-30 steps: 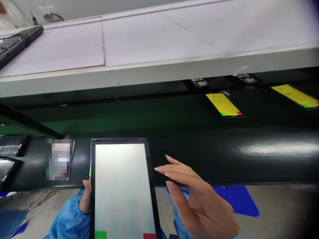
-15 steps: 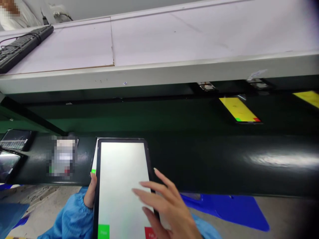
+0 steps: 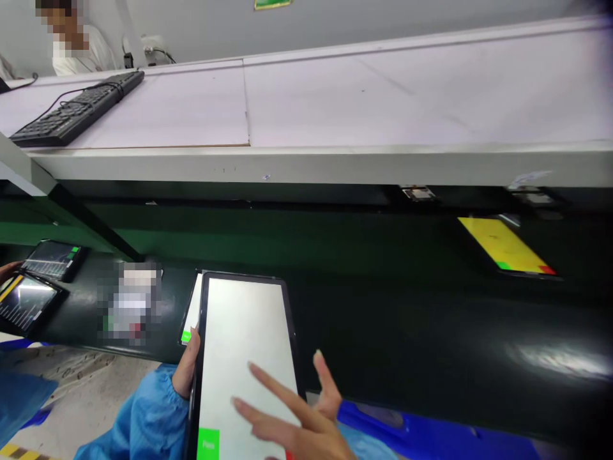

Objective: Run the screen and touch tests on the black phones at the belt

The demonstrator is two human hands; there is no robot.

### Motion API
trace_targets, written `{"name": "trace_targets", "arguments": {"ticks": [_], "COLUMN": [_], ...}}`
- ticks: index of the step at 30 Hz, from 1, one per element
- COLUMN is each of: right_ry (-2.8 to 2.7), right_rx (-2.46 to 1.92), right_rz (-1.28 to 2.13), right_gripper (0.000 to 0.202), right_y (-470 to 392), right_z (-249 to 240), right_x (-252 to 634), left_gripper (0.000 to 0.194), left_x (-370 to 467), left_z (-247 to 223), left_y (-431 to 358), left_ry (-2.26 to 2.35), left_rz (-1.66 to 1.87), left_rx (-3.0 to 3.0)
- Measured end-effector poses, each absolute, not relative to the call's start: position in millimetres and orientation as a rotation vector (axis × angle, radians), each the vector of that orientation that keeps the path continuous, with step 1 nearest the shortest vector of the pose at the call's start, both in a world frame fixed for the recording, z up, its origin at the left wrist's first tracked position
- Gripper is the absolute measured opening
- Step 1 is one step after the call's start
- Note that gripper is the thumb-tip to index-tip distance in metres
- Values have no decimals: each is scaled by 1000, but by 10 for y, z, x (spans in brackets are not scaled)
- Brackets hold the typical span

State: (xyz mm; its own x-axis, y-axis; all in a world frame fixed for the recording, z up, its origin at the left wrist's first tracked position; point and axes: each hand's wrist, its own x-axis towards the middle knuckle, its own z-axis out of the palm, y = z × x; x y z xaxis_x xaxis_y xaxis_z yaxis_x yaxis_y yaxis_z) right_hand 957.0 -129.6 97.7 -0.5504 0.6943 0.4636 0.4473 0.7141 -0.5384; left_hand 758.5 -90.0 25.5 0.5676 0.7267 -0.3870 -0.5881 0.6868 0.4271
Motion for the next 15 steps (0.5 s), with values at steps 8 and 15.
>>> {"name": "trace_targets", "arguments": {"ticks": [8, 15], "right_ry": [-2164, -2176], "right_rx": [-1124, -1098], "right_rz": [312, 286], "right_gripper": [19, 21], "right_y": [-1189, -1089], "right_z": [1030, 996], "right_x": [9575, 9543], "left_gripper": [65, 57], "left_x": [7610, 7613], "left_z": [202, 223], "left_y": [-953, -1003], "left_ry": [625, 587], "left_rz": [1024, 1039], "left_rx": [350, 297]}}
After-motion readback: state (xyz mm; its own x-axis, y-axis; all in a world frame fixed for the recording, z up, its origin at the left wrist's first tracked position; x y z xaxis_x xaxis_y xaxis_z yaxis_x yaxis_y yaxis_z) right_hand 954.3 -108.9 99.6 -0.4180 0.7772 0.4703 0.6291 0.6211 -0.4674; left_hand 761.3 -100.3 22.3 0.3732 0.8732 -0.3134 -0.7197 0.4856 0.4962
